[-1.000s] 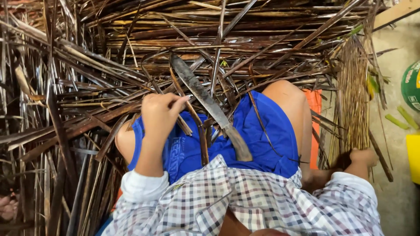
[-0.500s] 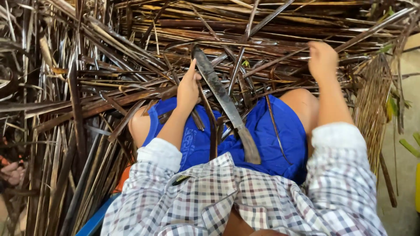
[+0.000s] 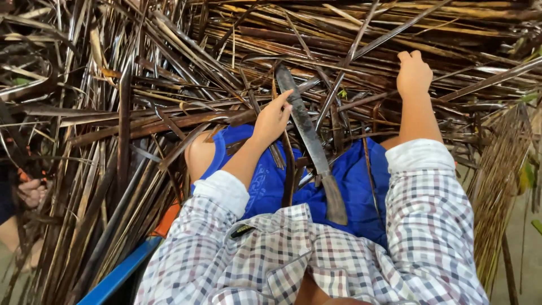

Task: Stripping the leafy parts from palm leaf midribs using a machete

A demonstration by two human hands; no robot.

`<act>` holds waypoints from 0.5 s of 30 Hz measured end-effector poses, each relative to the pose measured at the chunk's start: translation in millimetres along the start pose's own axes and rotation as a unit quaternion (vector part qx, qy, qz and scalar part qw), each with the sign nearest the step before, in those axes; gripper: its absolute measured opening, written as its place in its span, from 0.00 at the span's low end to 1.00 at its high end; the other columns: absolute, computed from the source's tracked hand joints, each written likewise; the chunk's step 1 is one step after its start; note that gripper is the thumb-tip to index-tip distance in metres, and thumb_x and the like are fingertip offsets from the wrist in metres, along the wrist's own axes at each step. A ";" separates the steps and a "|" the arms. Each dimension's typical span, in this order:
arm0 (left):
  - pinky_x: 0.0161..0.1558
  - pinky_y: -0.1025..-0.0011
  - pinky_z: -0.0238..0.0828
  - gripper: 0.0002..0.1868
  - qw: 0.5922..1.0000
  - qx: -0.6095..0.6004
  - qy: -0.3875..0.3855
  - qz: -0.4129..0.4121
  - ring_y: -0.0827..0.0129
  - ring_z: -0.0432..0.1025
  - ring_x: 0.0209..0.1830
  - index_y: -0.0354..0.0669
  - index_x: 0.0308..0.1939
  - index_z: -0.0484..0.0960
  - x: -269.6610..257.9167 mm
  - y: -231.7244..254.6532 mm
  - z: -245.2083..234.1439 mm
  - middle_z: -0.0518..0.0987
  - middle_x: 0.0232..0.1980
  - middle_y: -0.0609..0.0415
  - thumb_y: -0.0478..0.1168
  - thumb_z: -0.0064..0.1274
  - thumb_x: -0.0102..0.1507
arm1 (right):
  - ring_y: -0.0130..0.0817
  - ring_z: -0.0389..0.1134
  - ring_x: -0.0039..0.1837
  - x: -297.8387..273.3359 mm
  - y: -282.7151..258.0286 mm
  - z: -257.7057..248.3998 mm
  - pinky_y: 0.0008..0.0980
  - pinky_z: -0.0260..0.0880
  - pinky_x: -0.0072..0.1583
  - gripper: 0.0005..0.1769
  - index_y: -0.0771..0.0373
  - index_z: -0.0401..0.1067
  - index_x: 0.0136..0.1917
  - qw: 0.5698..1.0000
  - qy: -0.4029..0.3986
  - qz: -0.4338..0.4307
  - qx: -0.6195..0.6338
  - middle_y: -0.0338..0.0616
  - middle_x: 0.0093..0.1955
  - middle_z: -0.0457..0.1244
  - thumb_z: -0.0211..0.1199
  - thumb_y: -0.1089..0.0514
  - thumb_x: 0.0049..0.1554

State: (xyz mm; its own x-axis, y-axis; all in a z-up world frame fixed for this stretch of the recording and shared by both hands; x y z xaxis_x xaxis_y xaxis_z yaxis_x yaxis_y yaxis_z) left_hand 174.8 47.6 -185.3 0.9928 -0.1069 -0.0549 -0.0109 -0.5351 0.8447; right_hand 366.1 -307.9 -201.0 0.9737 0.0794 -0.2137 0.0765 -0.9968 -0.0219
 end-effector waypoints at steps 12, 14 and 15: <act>0.37 0.63 0.72 0.23 0.997 0.007 0.036 0.062 0.61 0.74 0.39 0.39 0.73 0.67 -0.3 9.3 -6.5 0.77 0.45 0.52 0.37 0.43 0.73 | 0.51 0.59 0.55 6.3 -38.8 1.7 0.49 0.67 0.45 0.07 0.66 0.73 0.55 0.989 0.092 -0.041 0.110 0.49 0.59 0.55 0.62 0.60 0.68; 0.52 0.55 0.72 0.21 0.989 0.073 0.063 0.110 0.51 0.70 0.57 0.40 0.70 0.69 -1.0 16.6 -8.3 0.75 0.60 0.44 0.38 0.44 0.73 | 0.59 0.64 0.44 0.9 -45.6 3.4 0.54 0.64 0.42 0.16 0.65 0.69 0.69 0.986 0.060 -0.048 0.148 0.53 0.61 0.54 0.50 0.61 0.71; 0.52 0.55 0.72 0.21 0.989 0.073 0.064 0.109 0.51 0.70 0.57 0.40 0.70 0.69 -0.7 15.3 -7.2 0.75 0.60 0.44 0.38 0.44 0.73 | 0.59 0.64 0.44 2.3 -46.7 3.4 0.54 0.64 0.42 0.16 0.65 0.69 0.69 0.986 0.060 -0.050 0.148 0.53 0.61 0.54 0.50 0.61 0.71</act>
State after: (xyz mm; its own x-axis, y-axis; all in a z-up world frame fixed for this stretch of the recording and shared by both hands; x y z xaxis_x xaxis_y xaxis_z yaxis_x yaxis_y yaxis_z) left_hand 174.8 45.6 -168.5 0.9716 -0.1312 0.1968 -0.2351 -0.6269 0.7428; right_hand 364.0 -261.2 -203.8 0.9844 0.1575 -0.0787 0.1242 -0.9379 -0.3239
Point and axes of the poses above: each hand's wrist, its own x-axis towards the middle knuckle, its own z-axis out of the palm, y = z × x, the point moved 8 cm from there along x, towards the middle knuckle
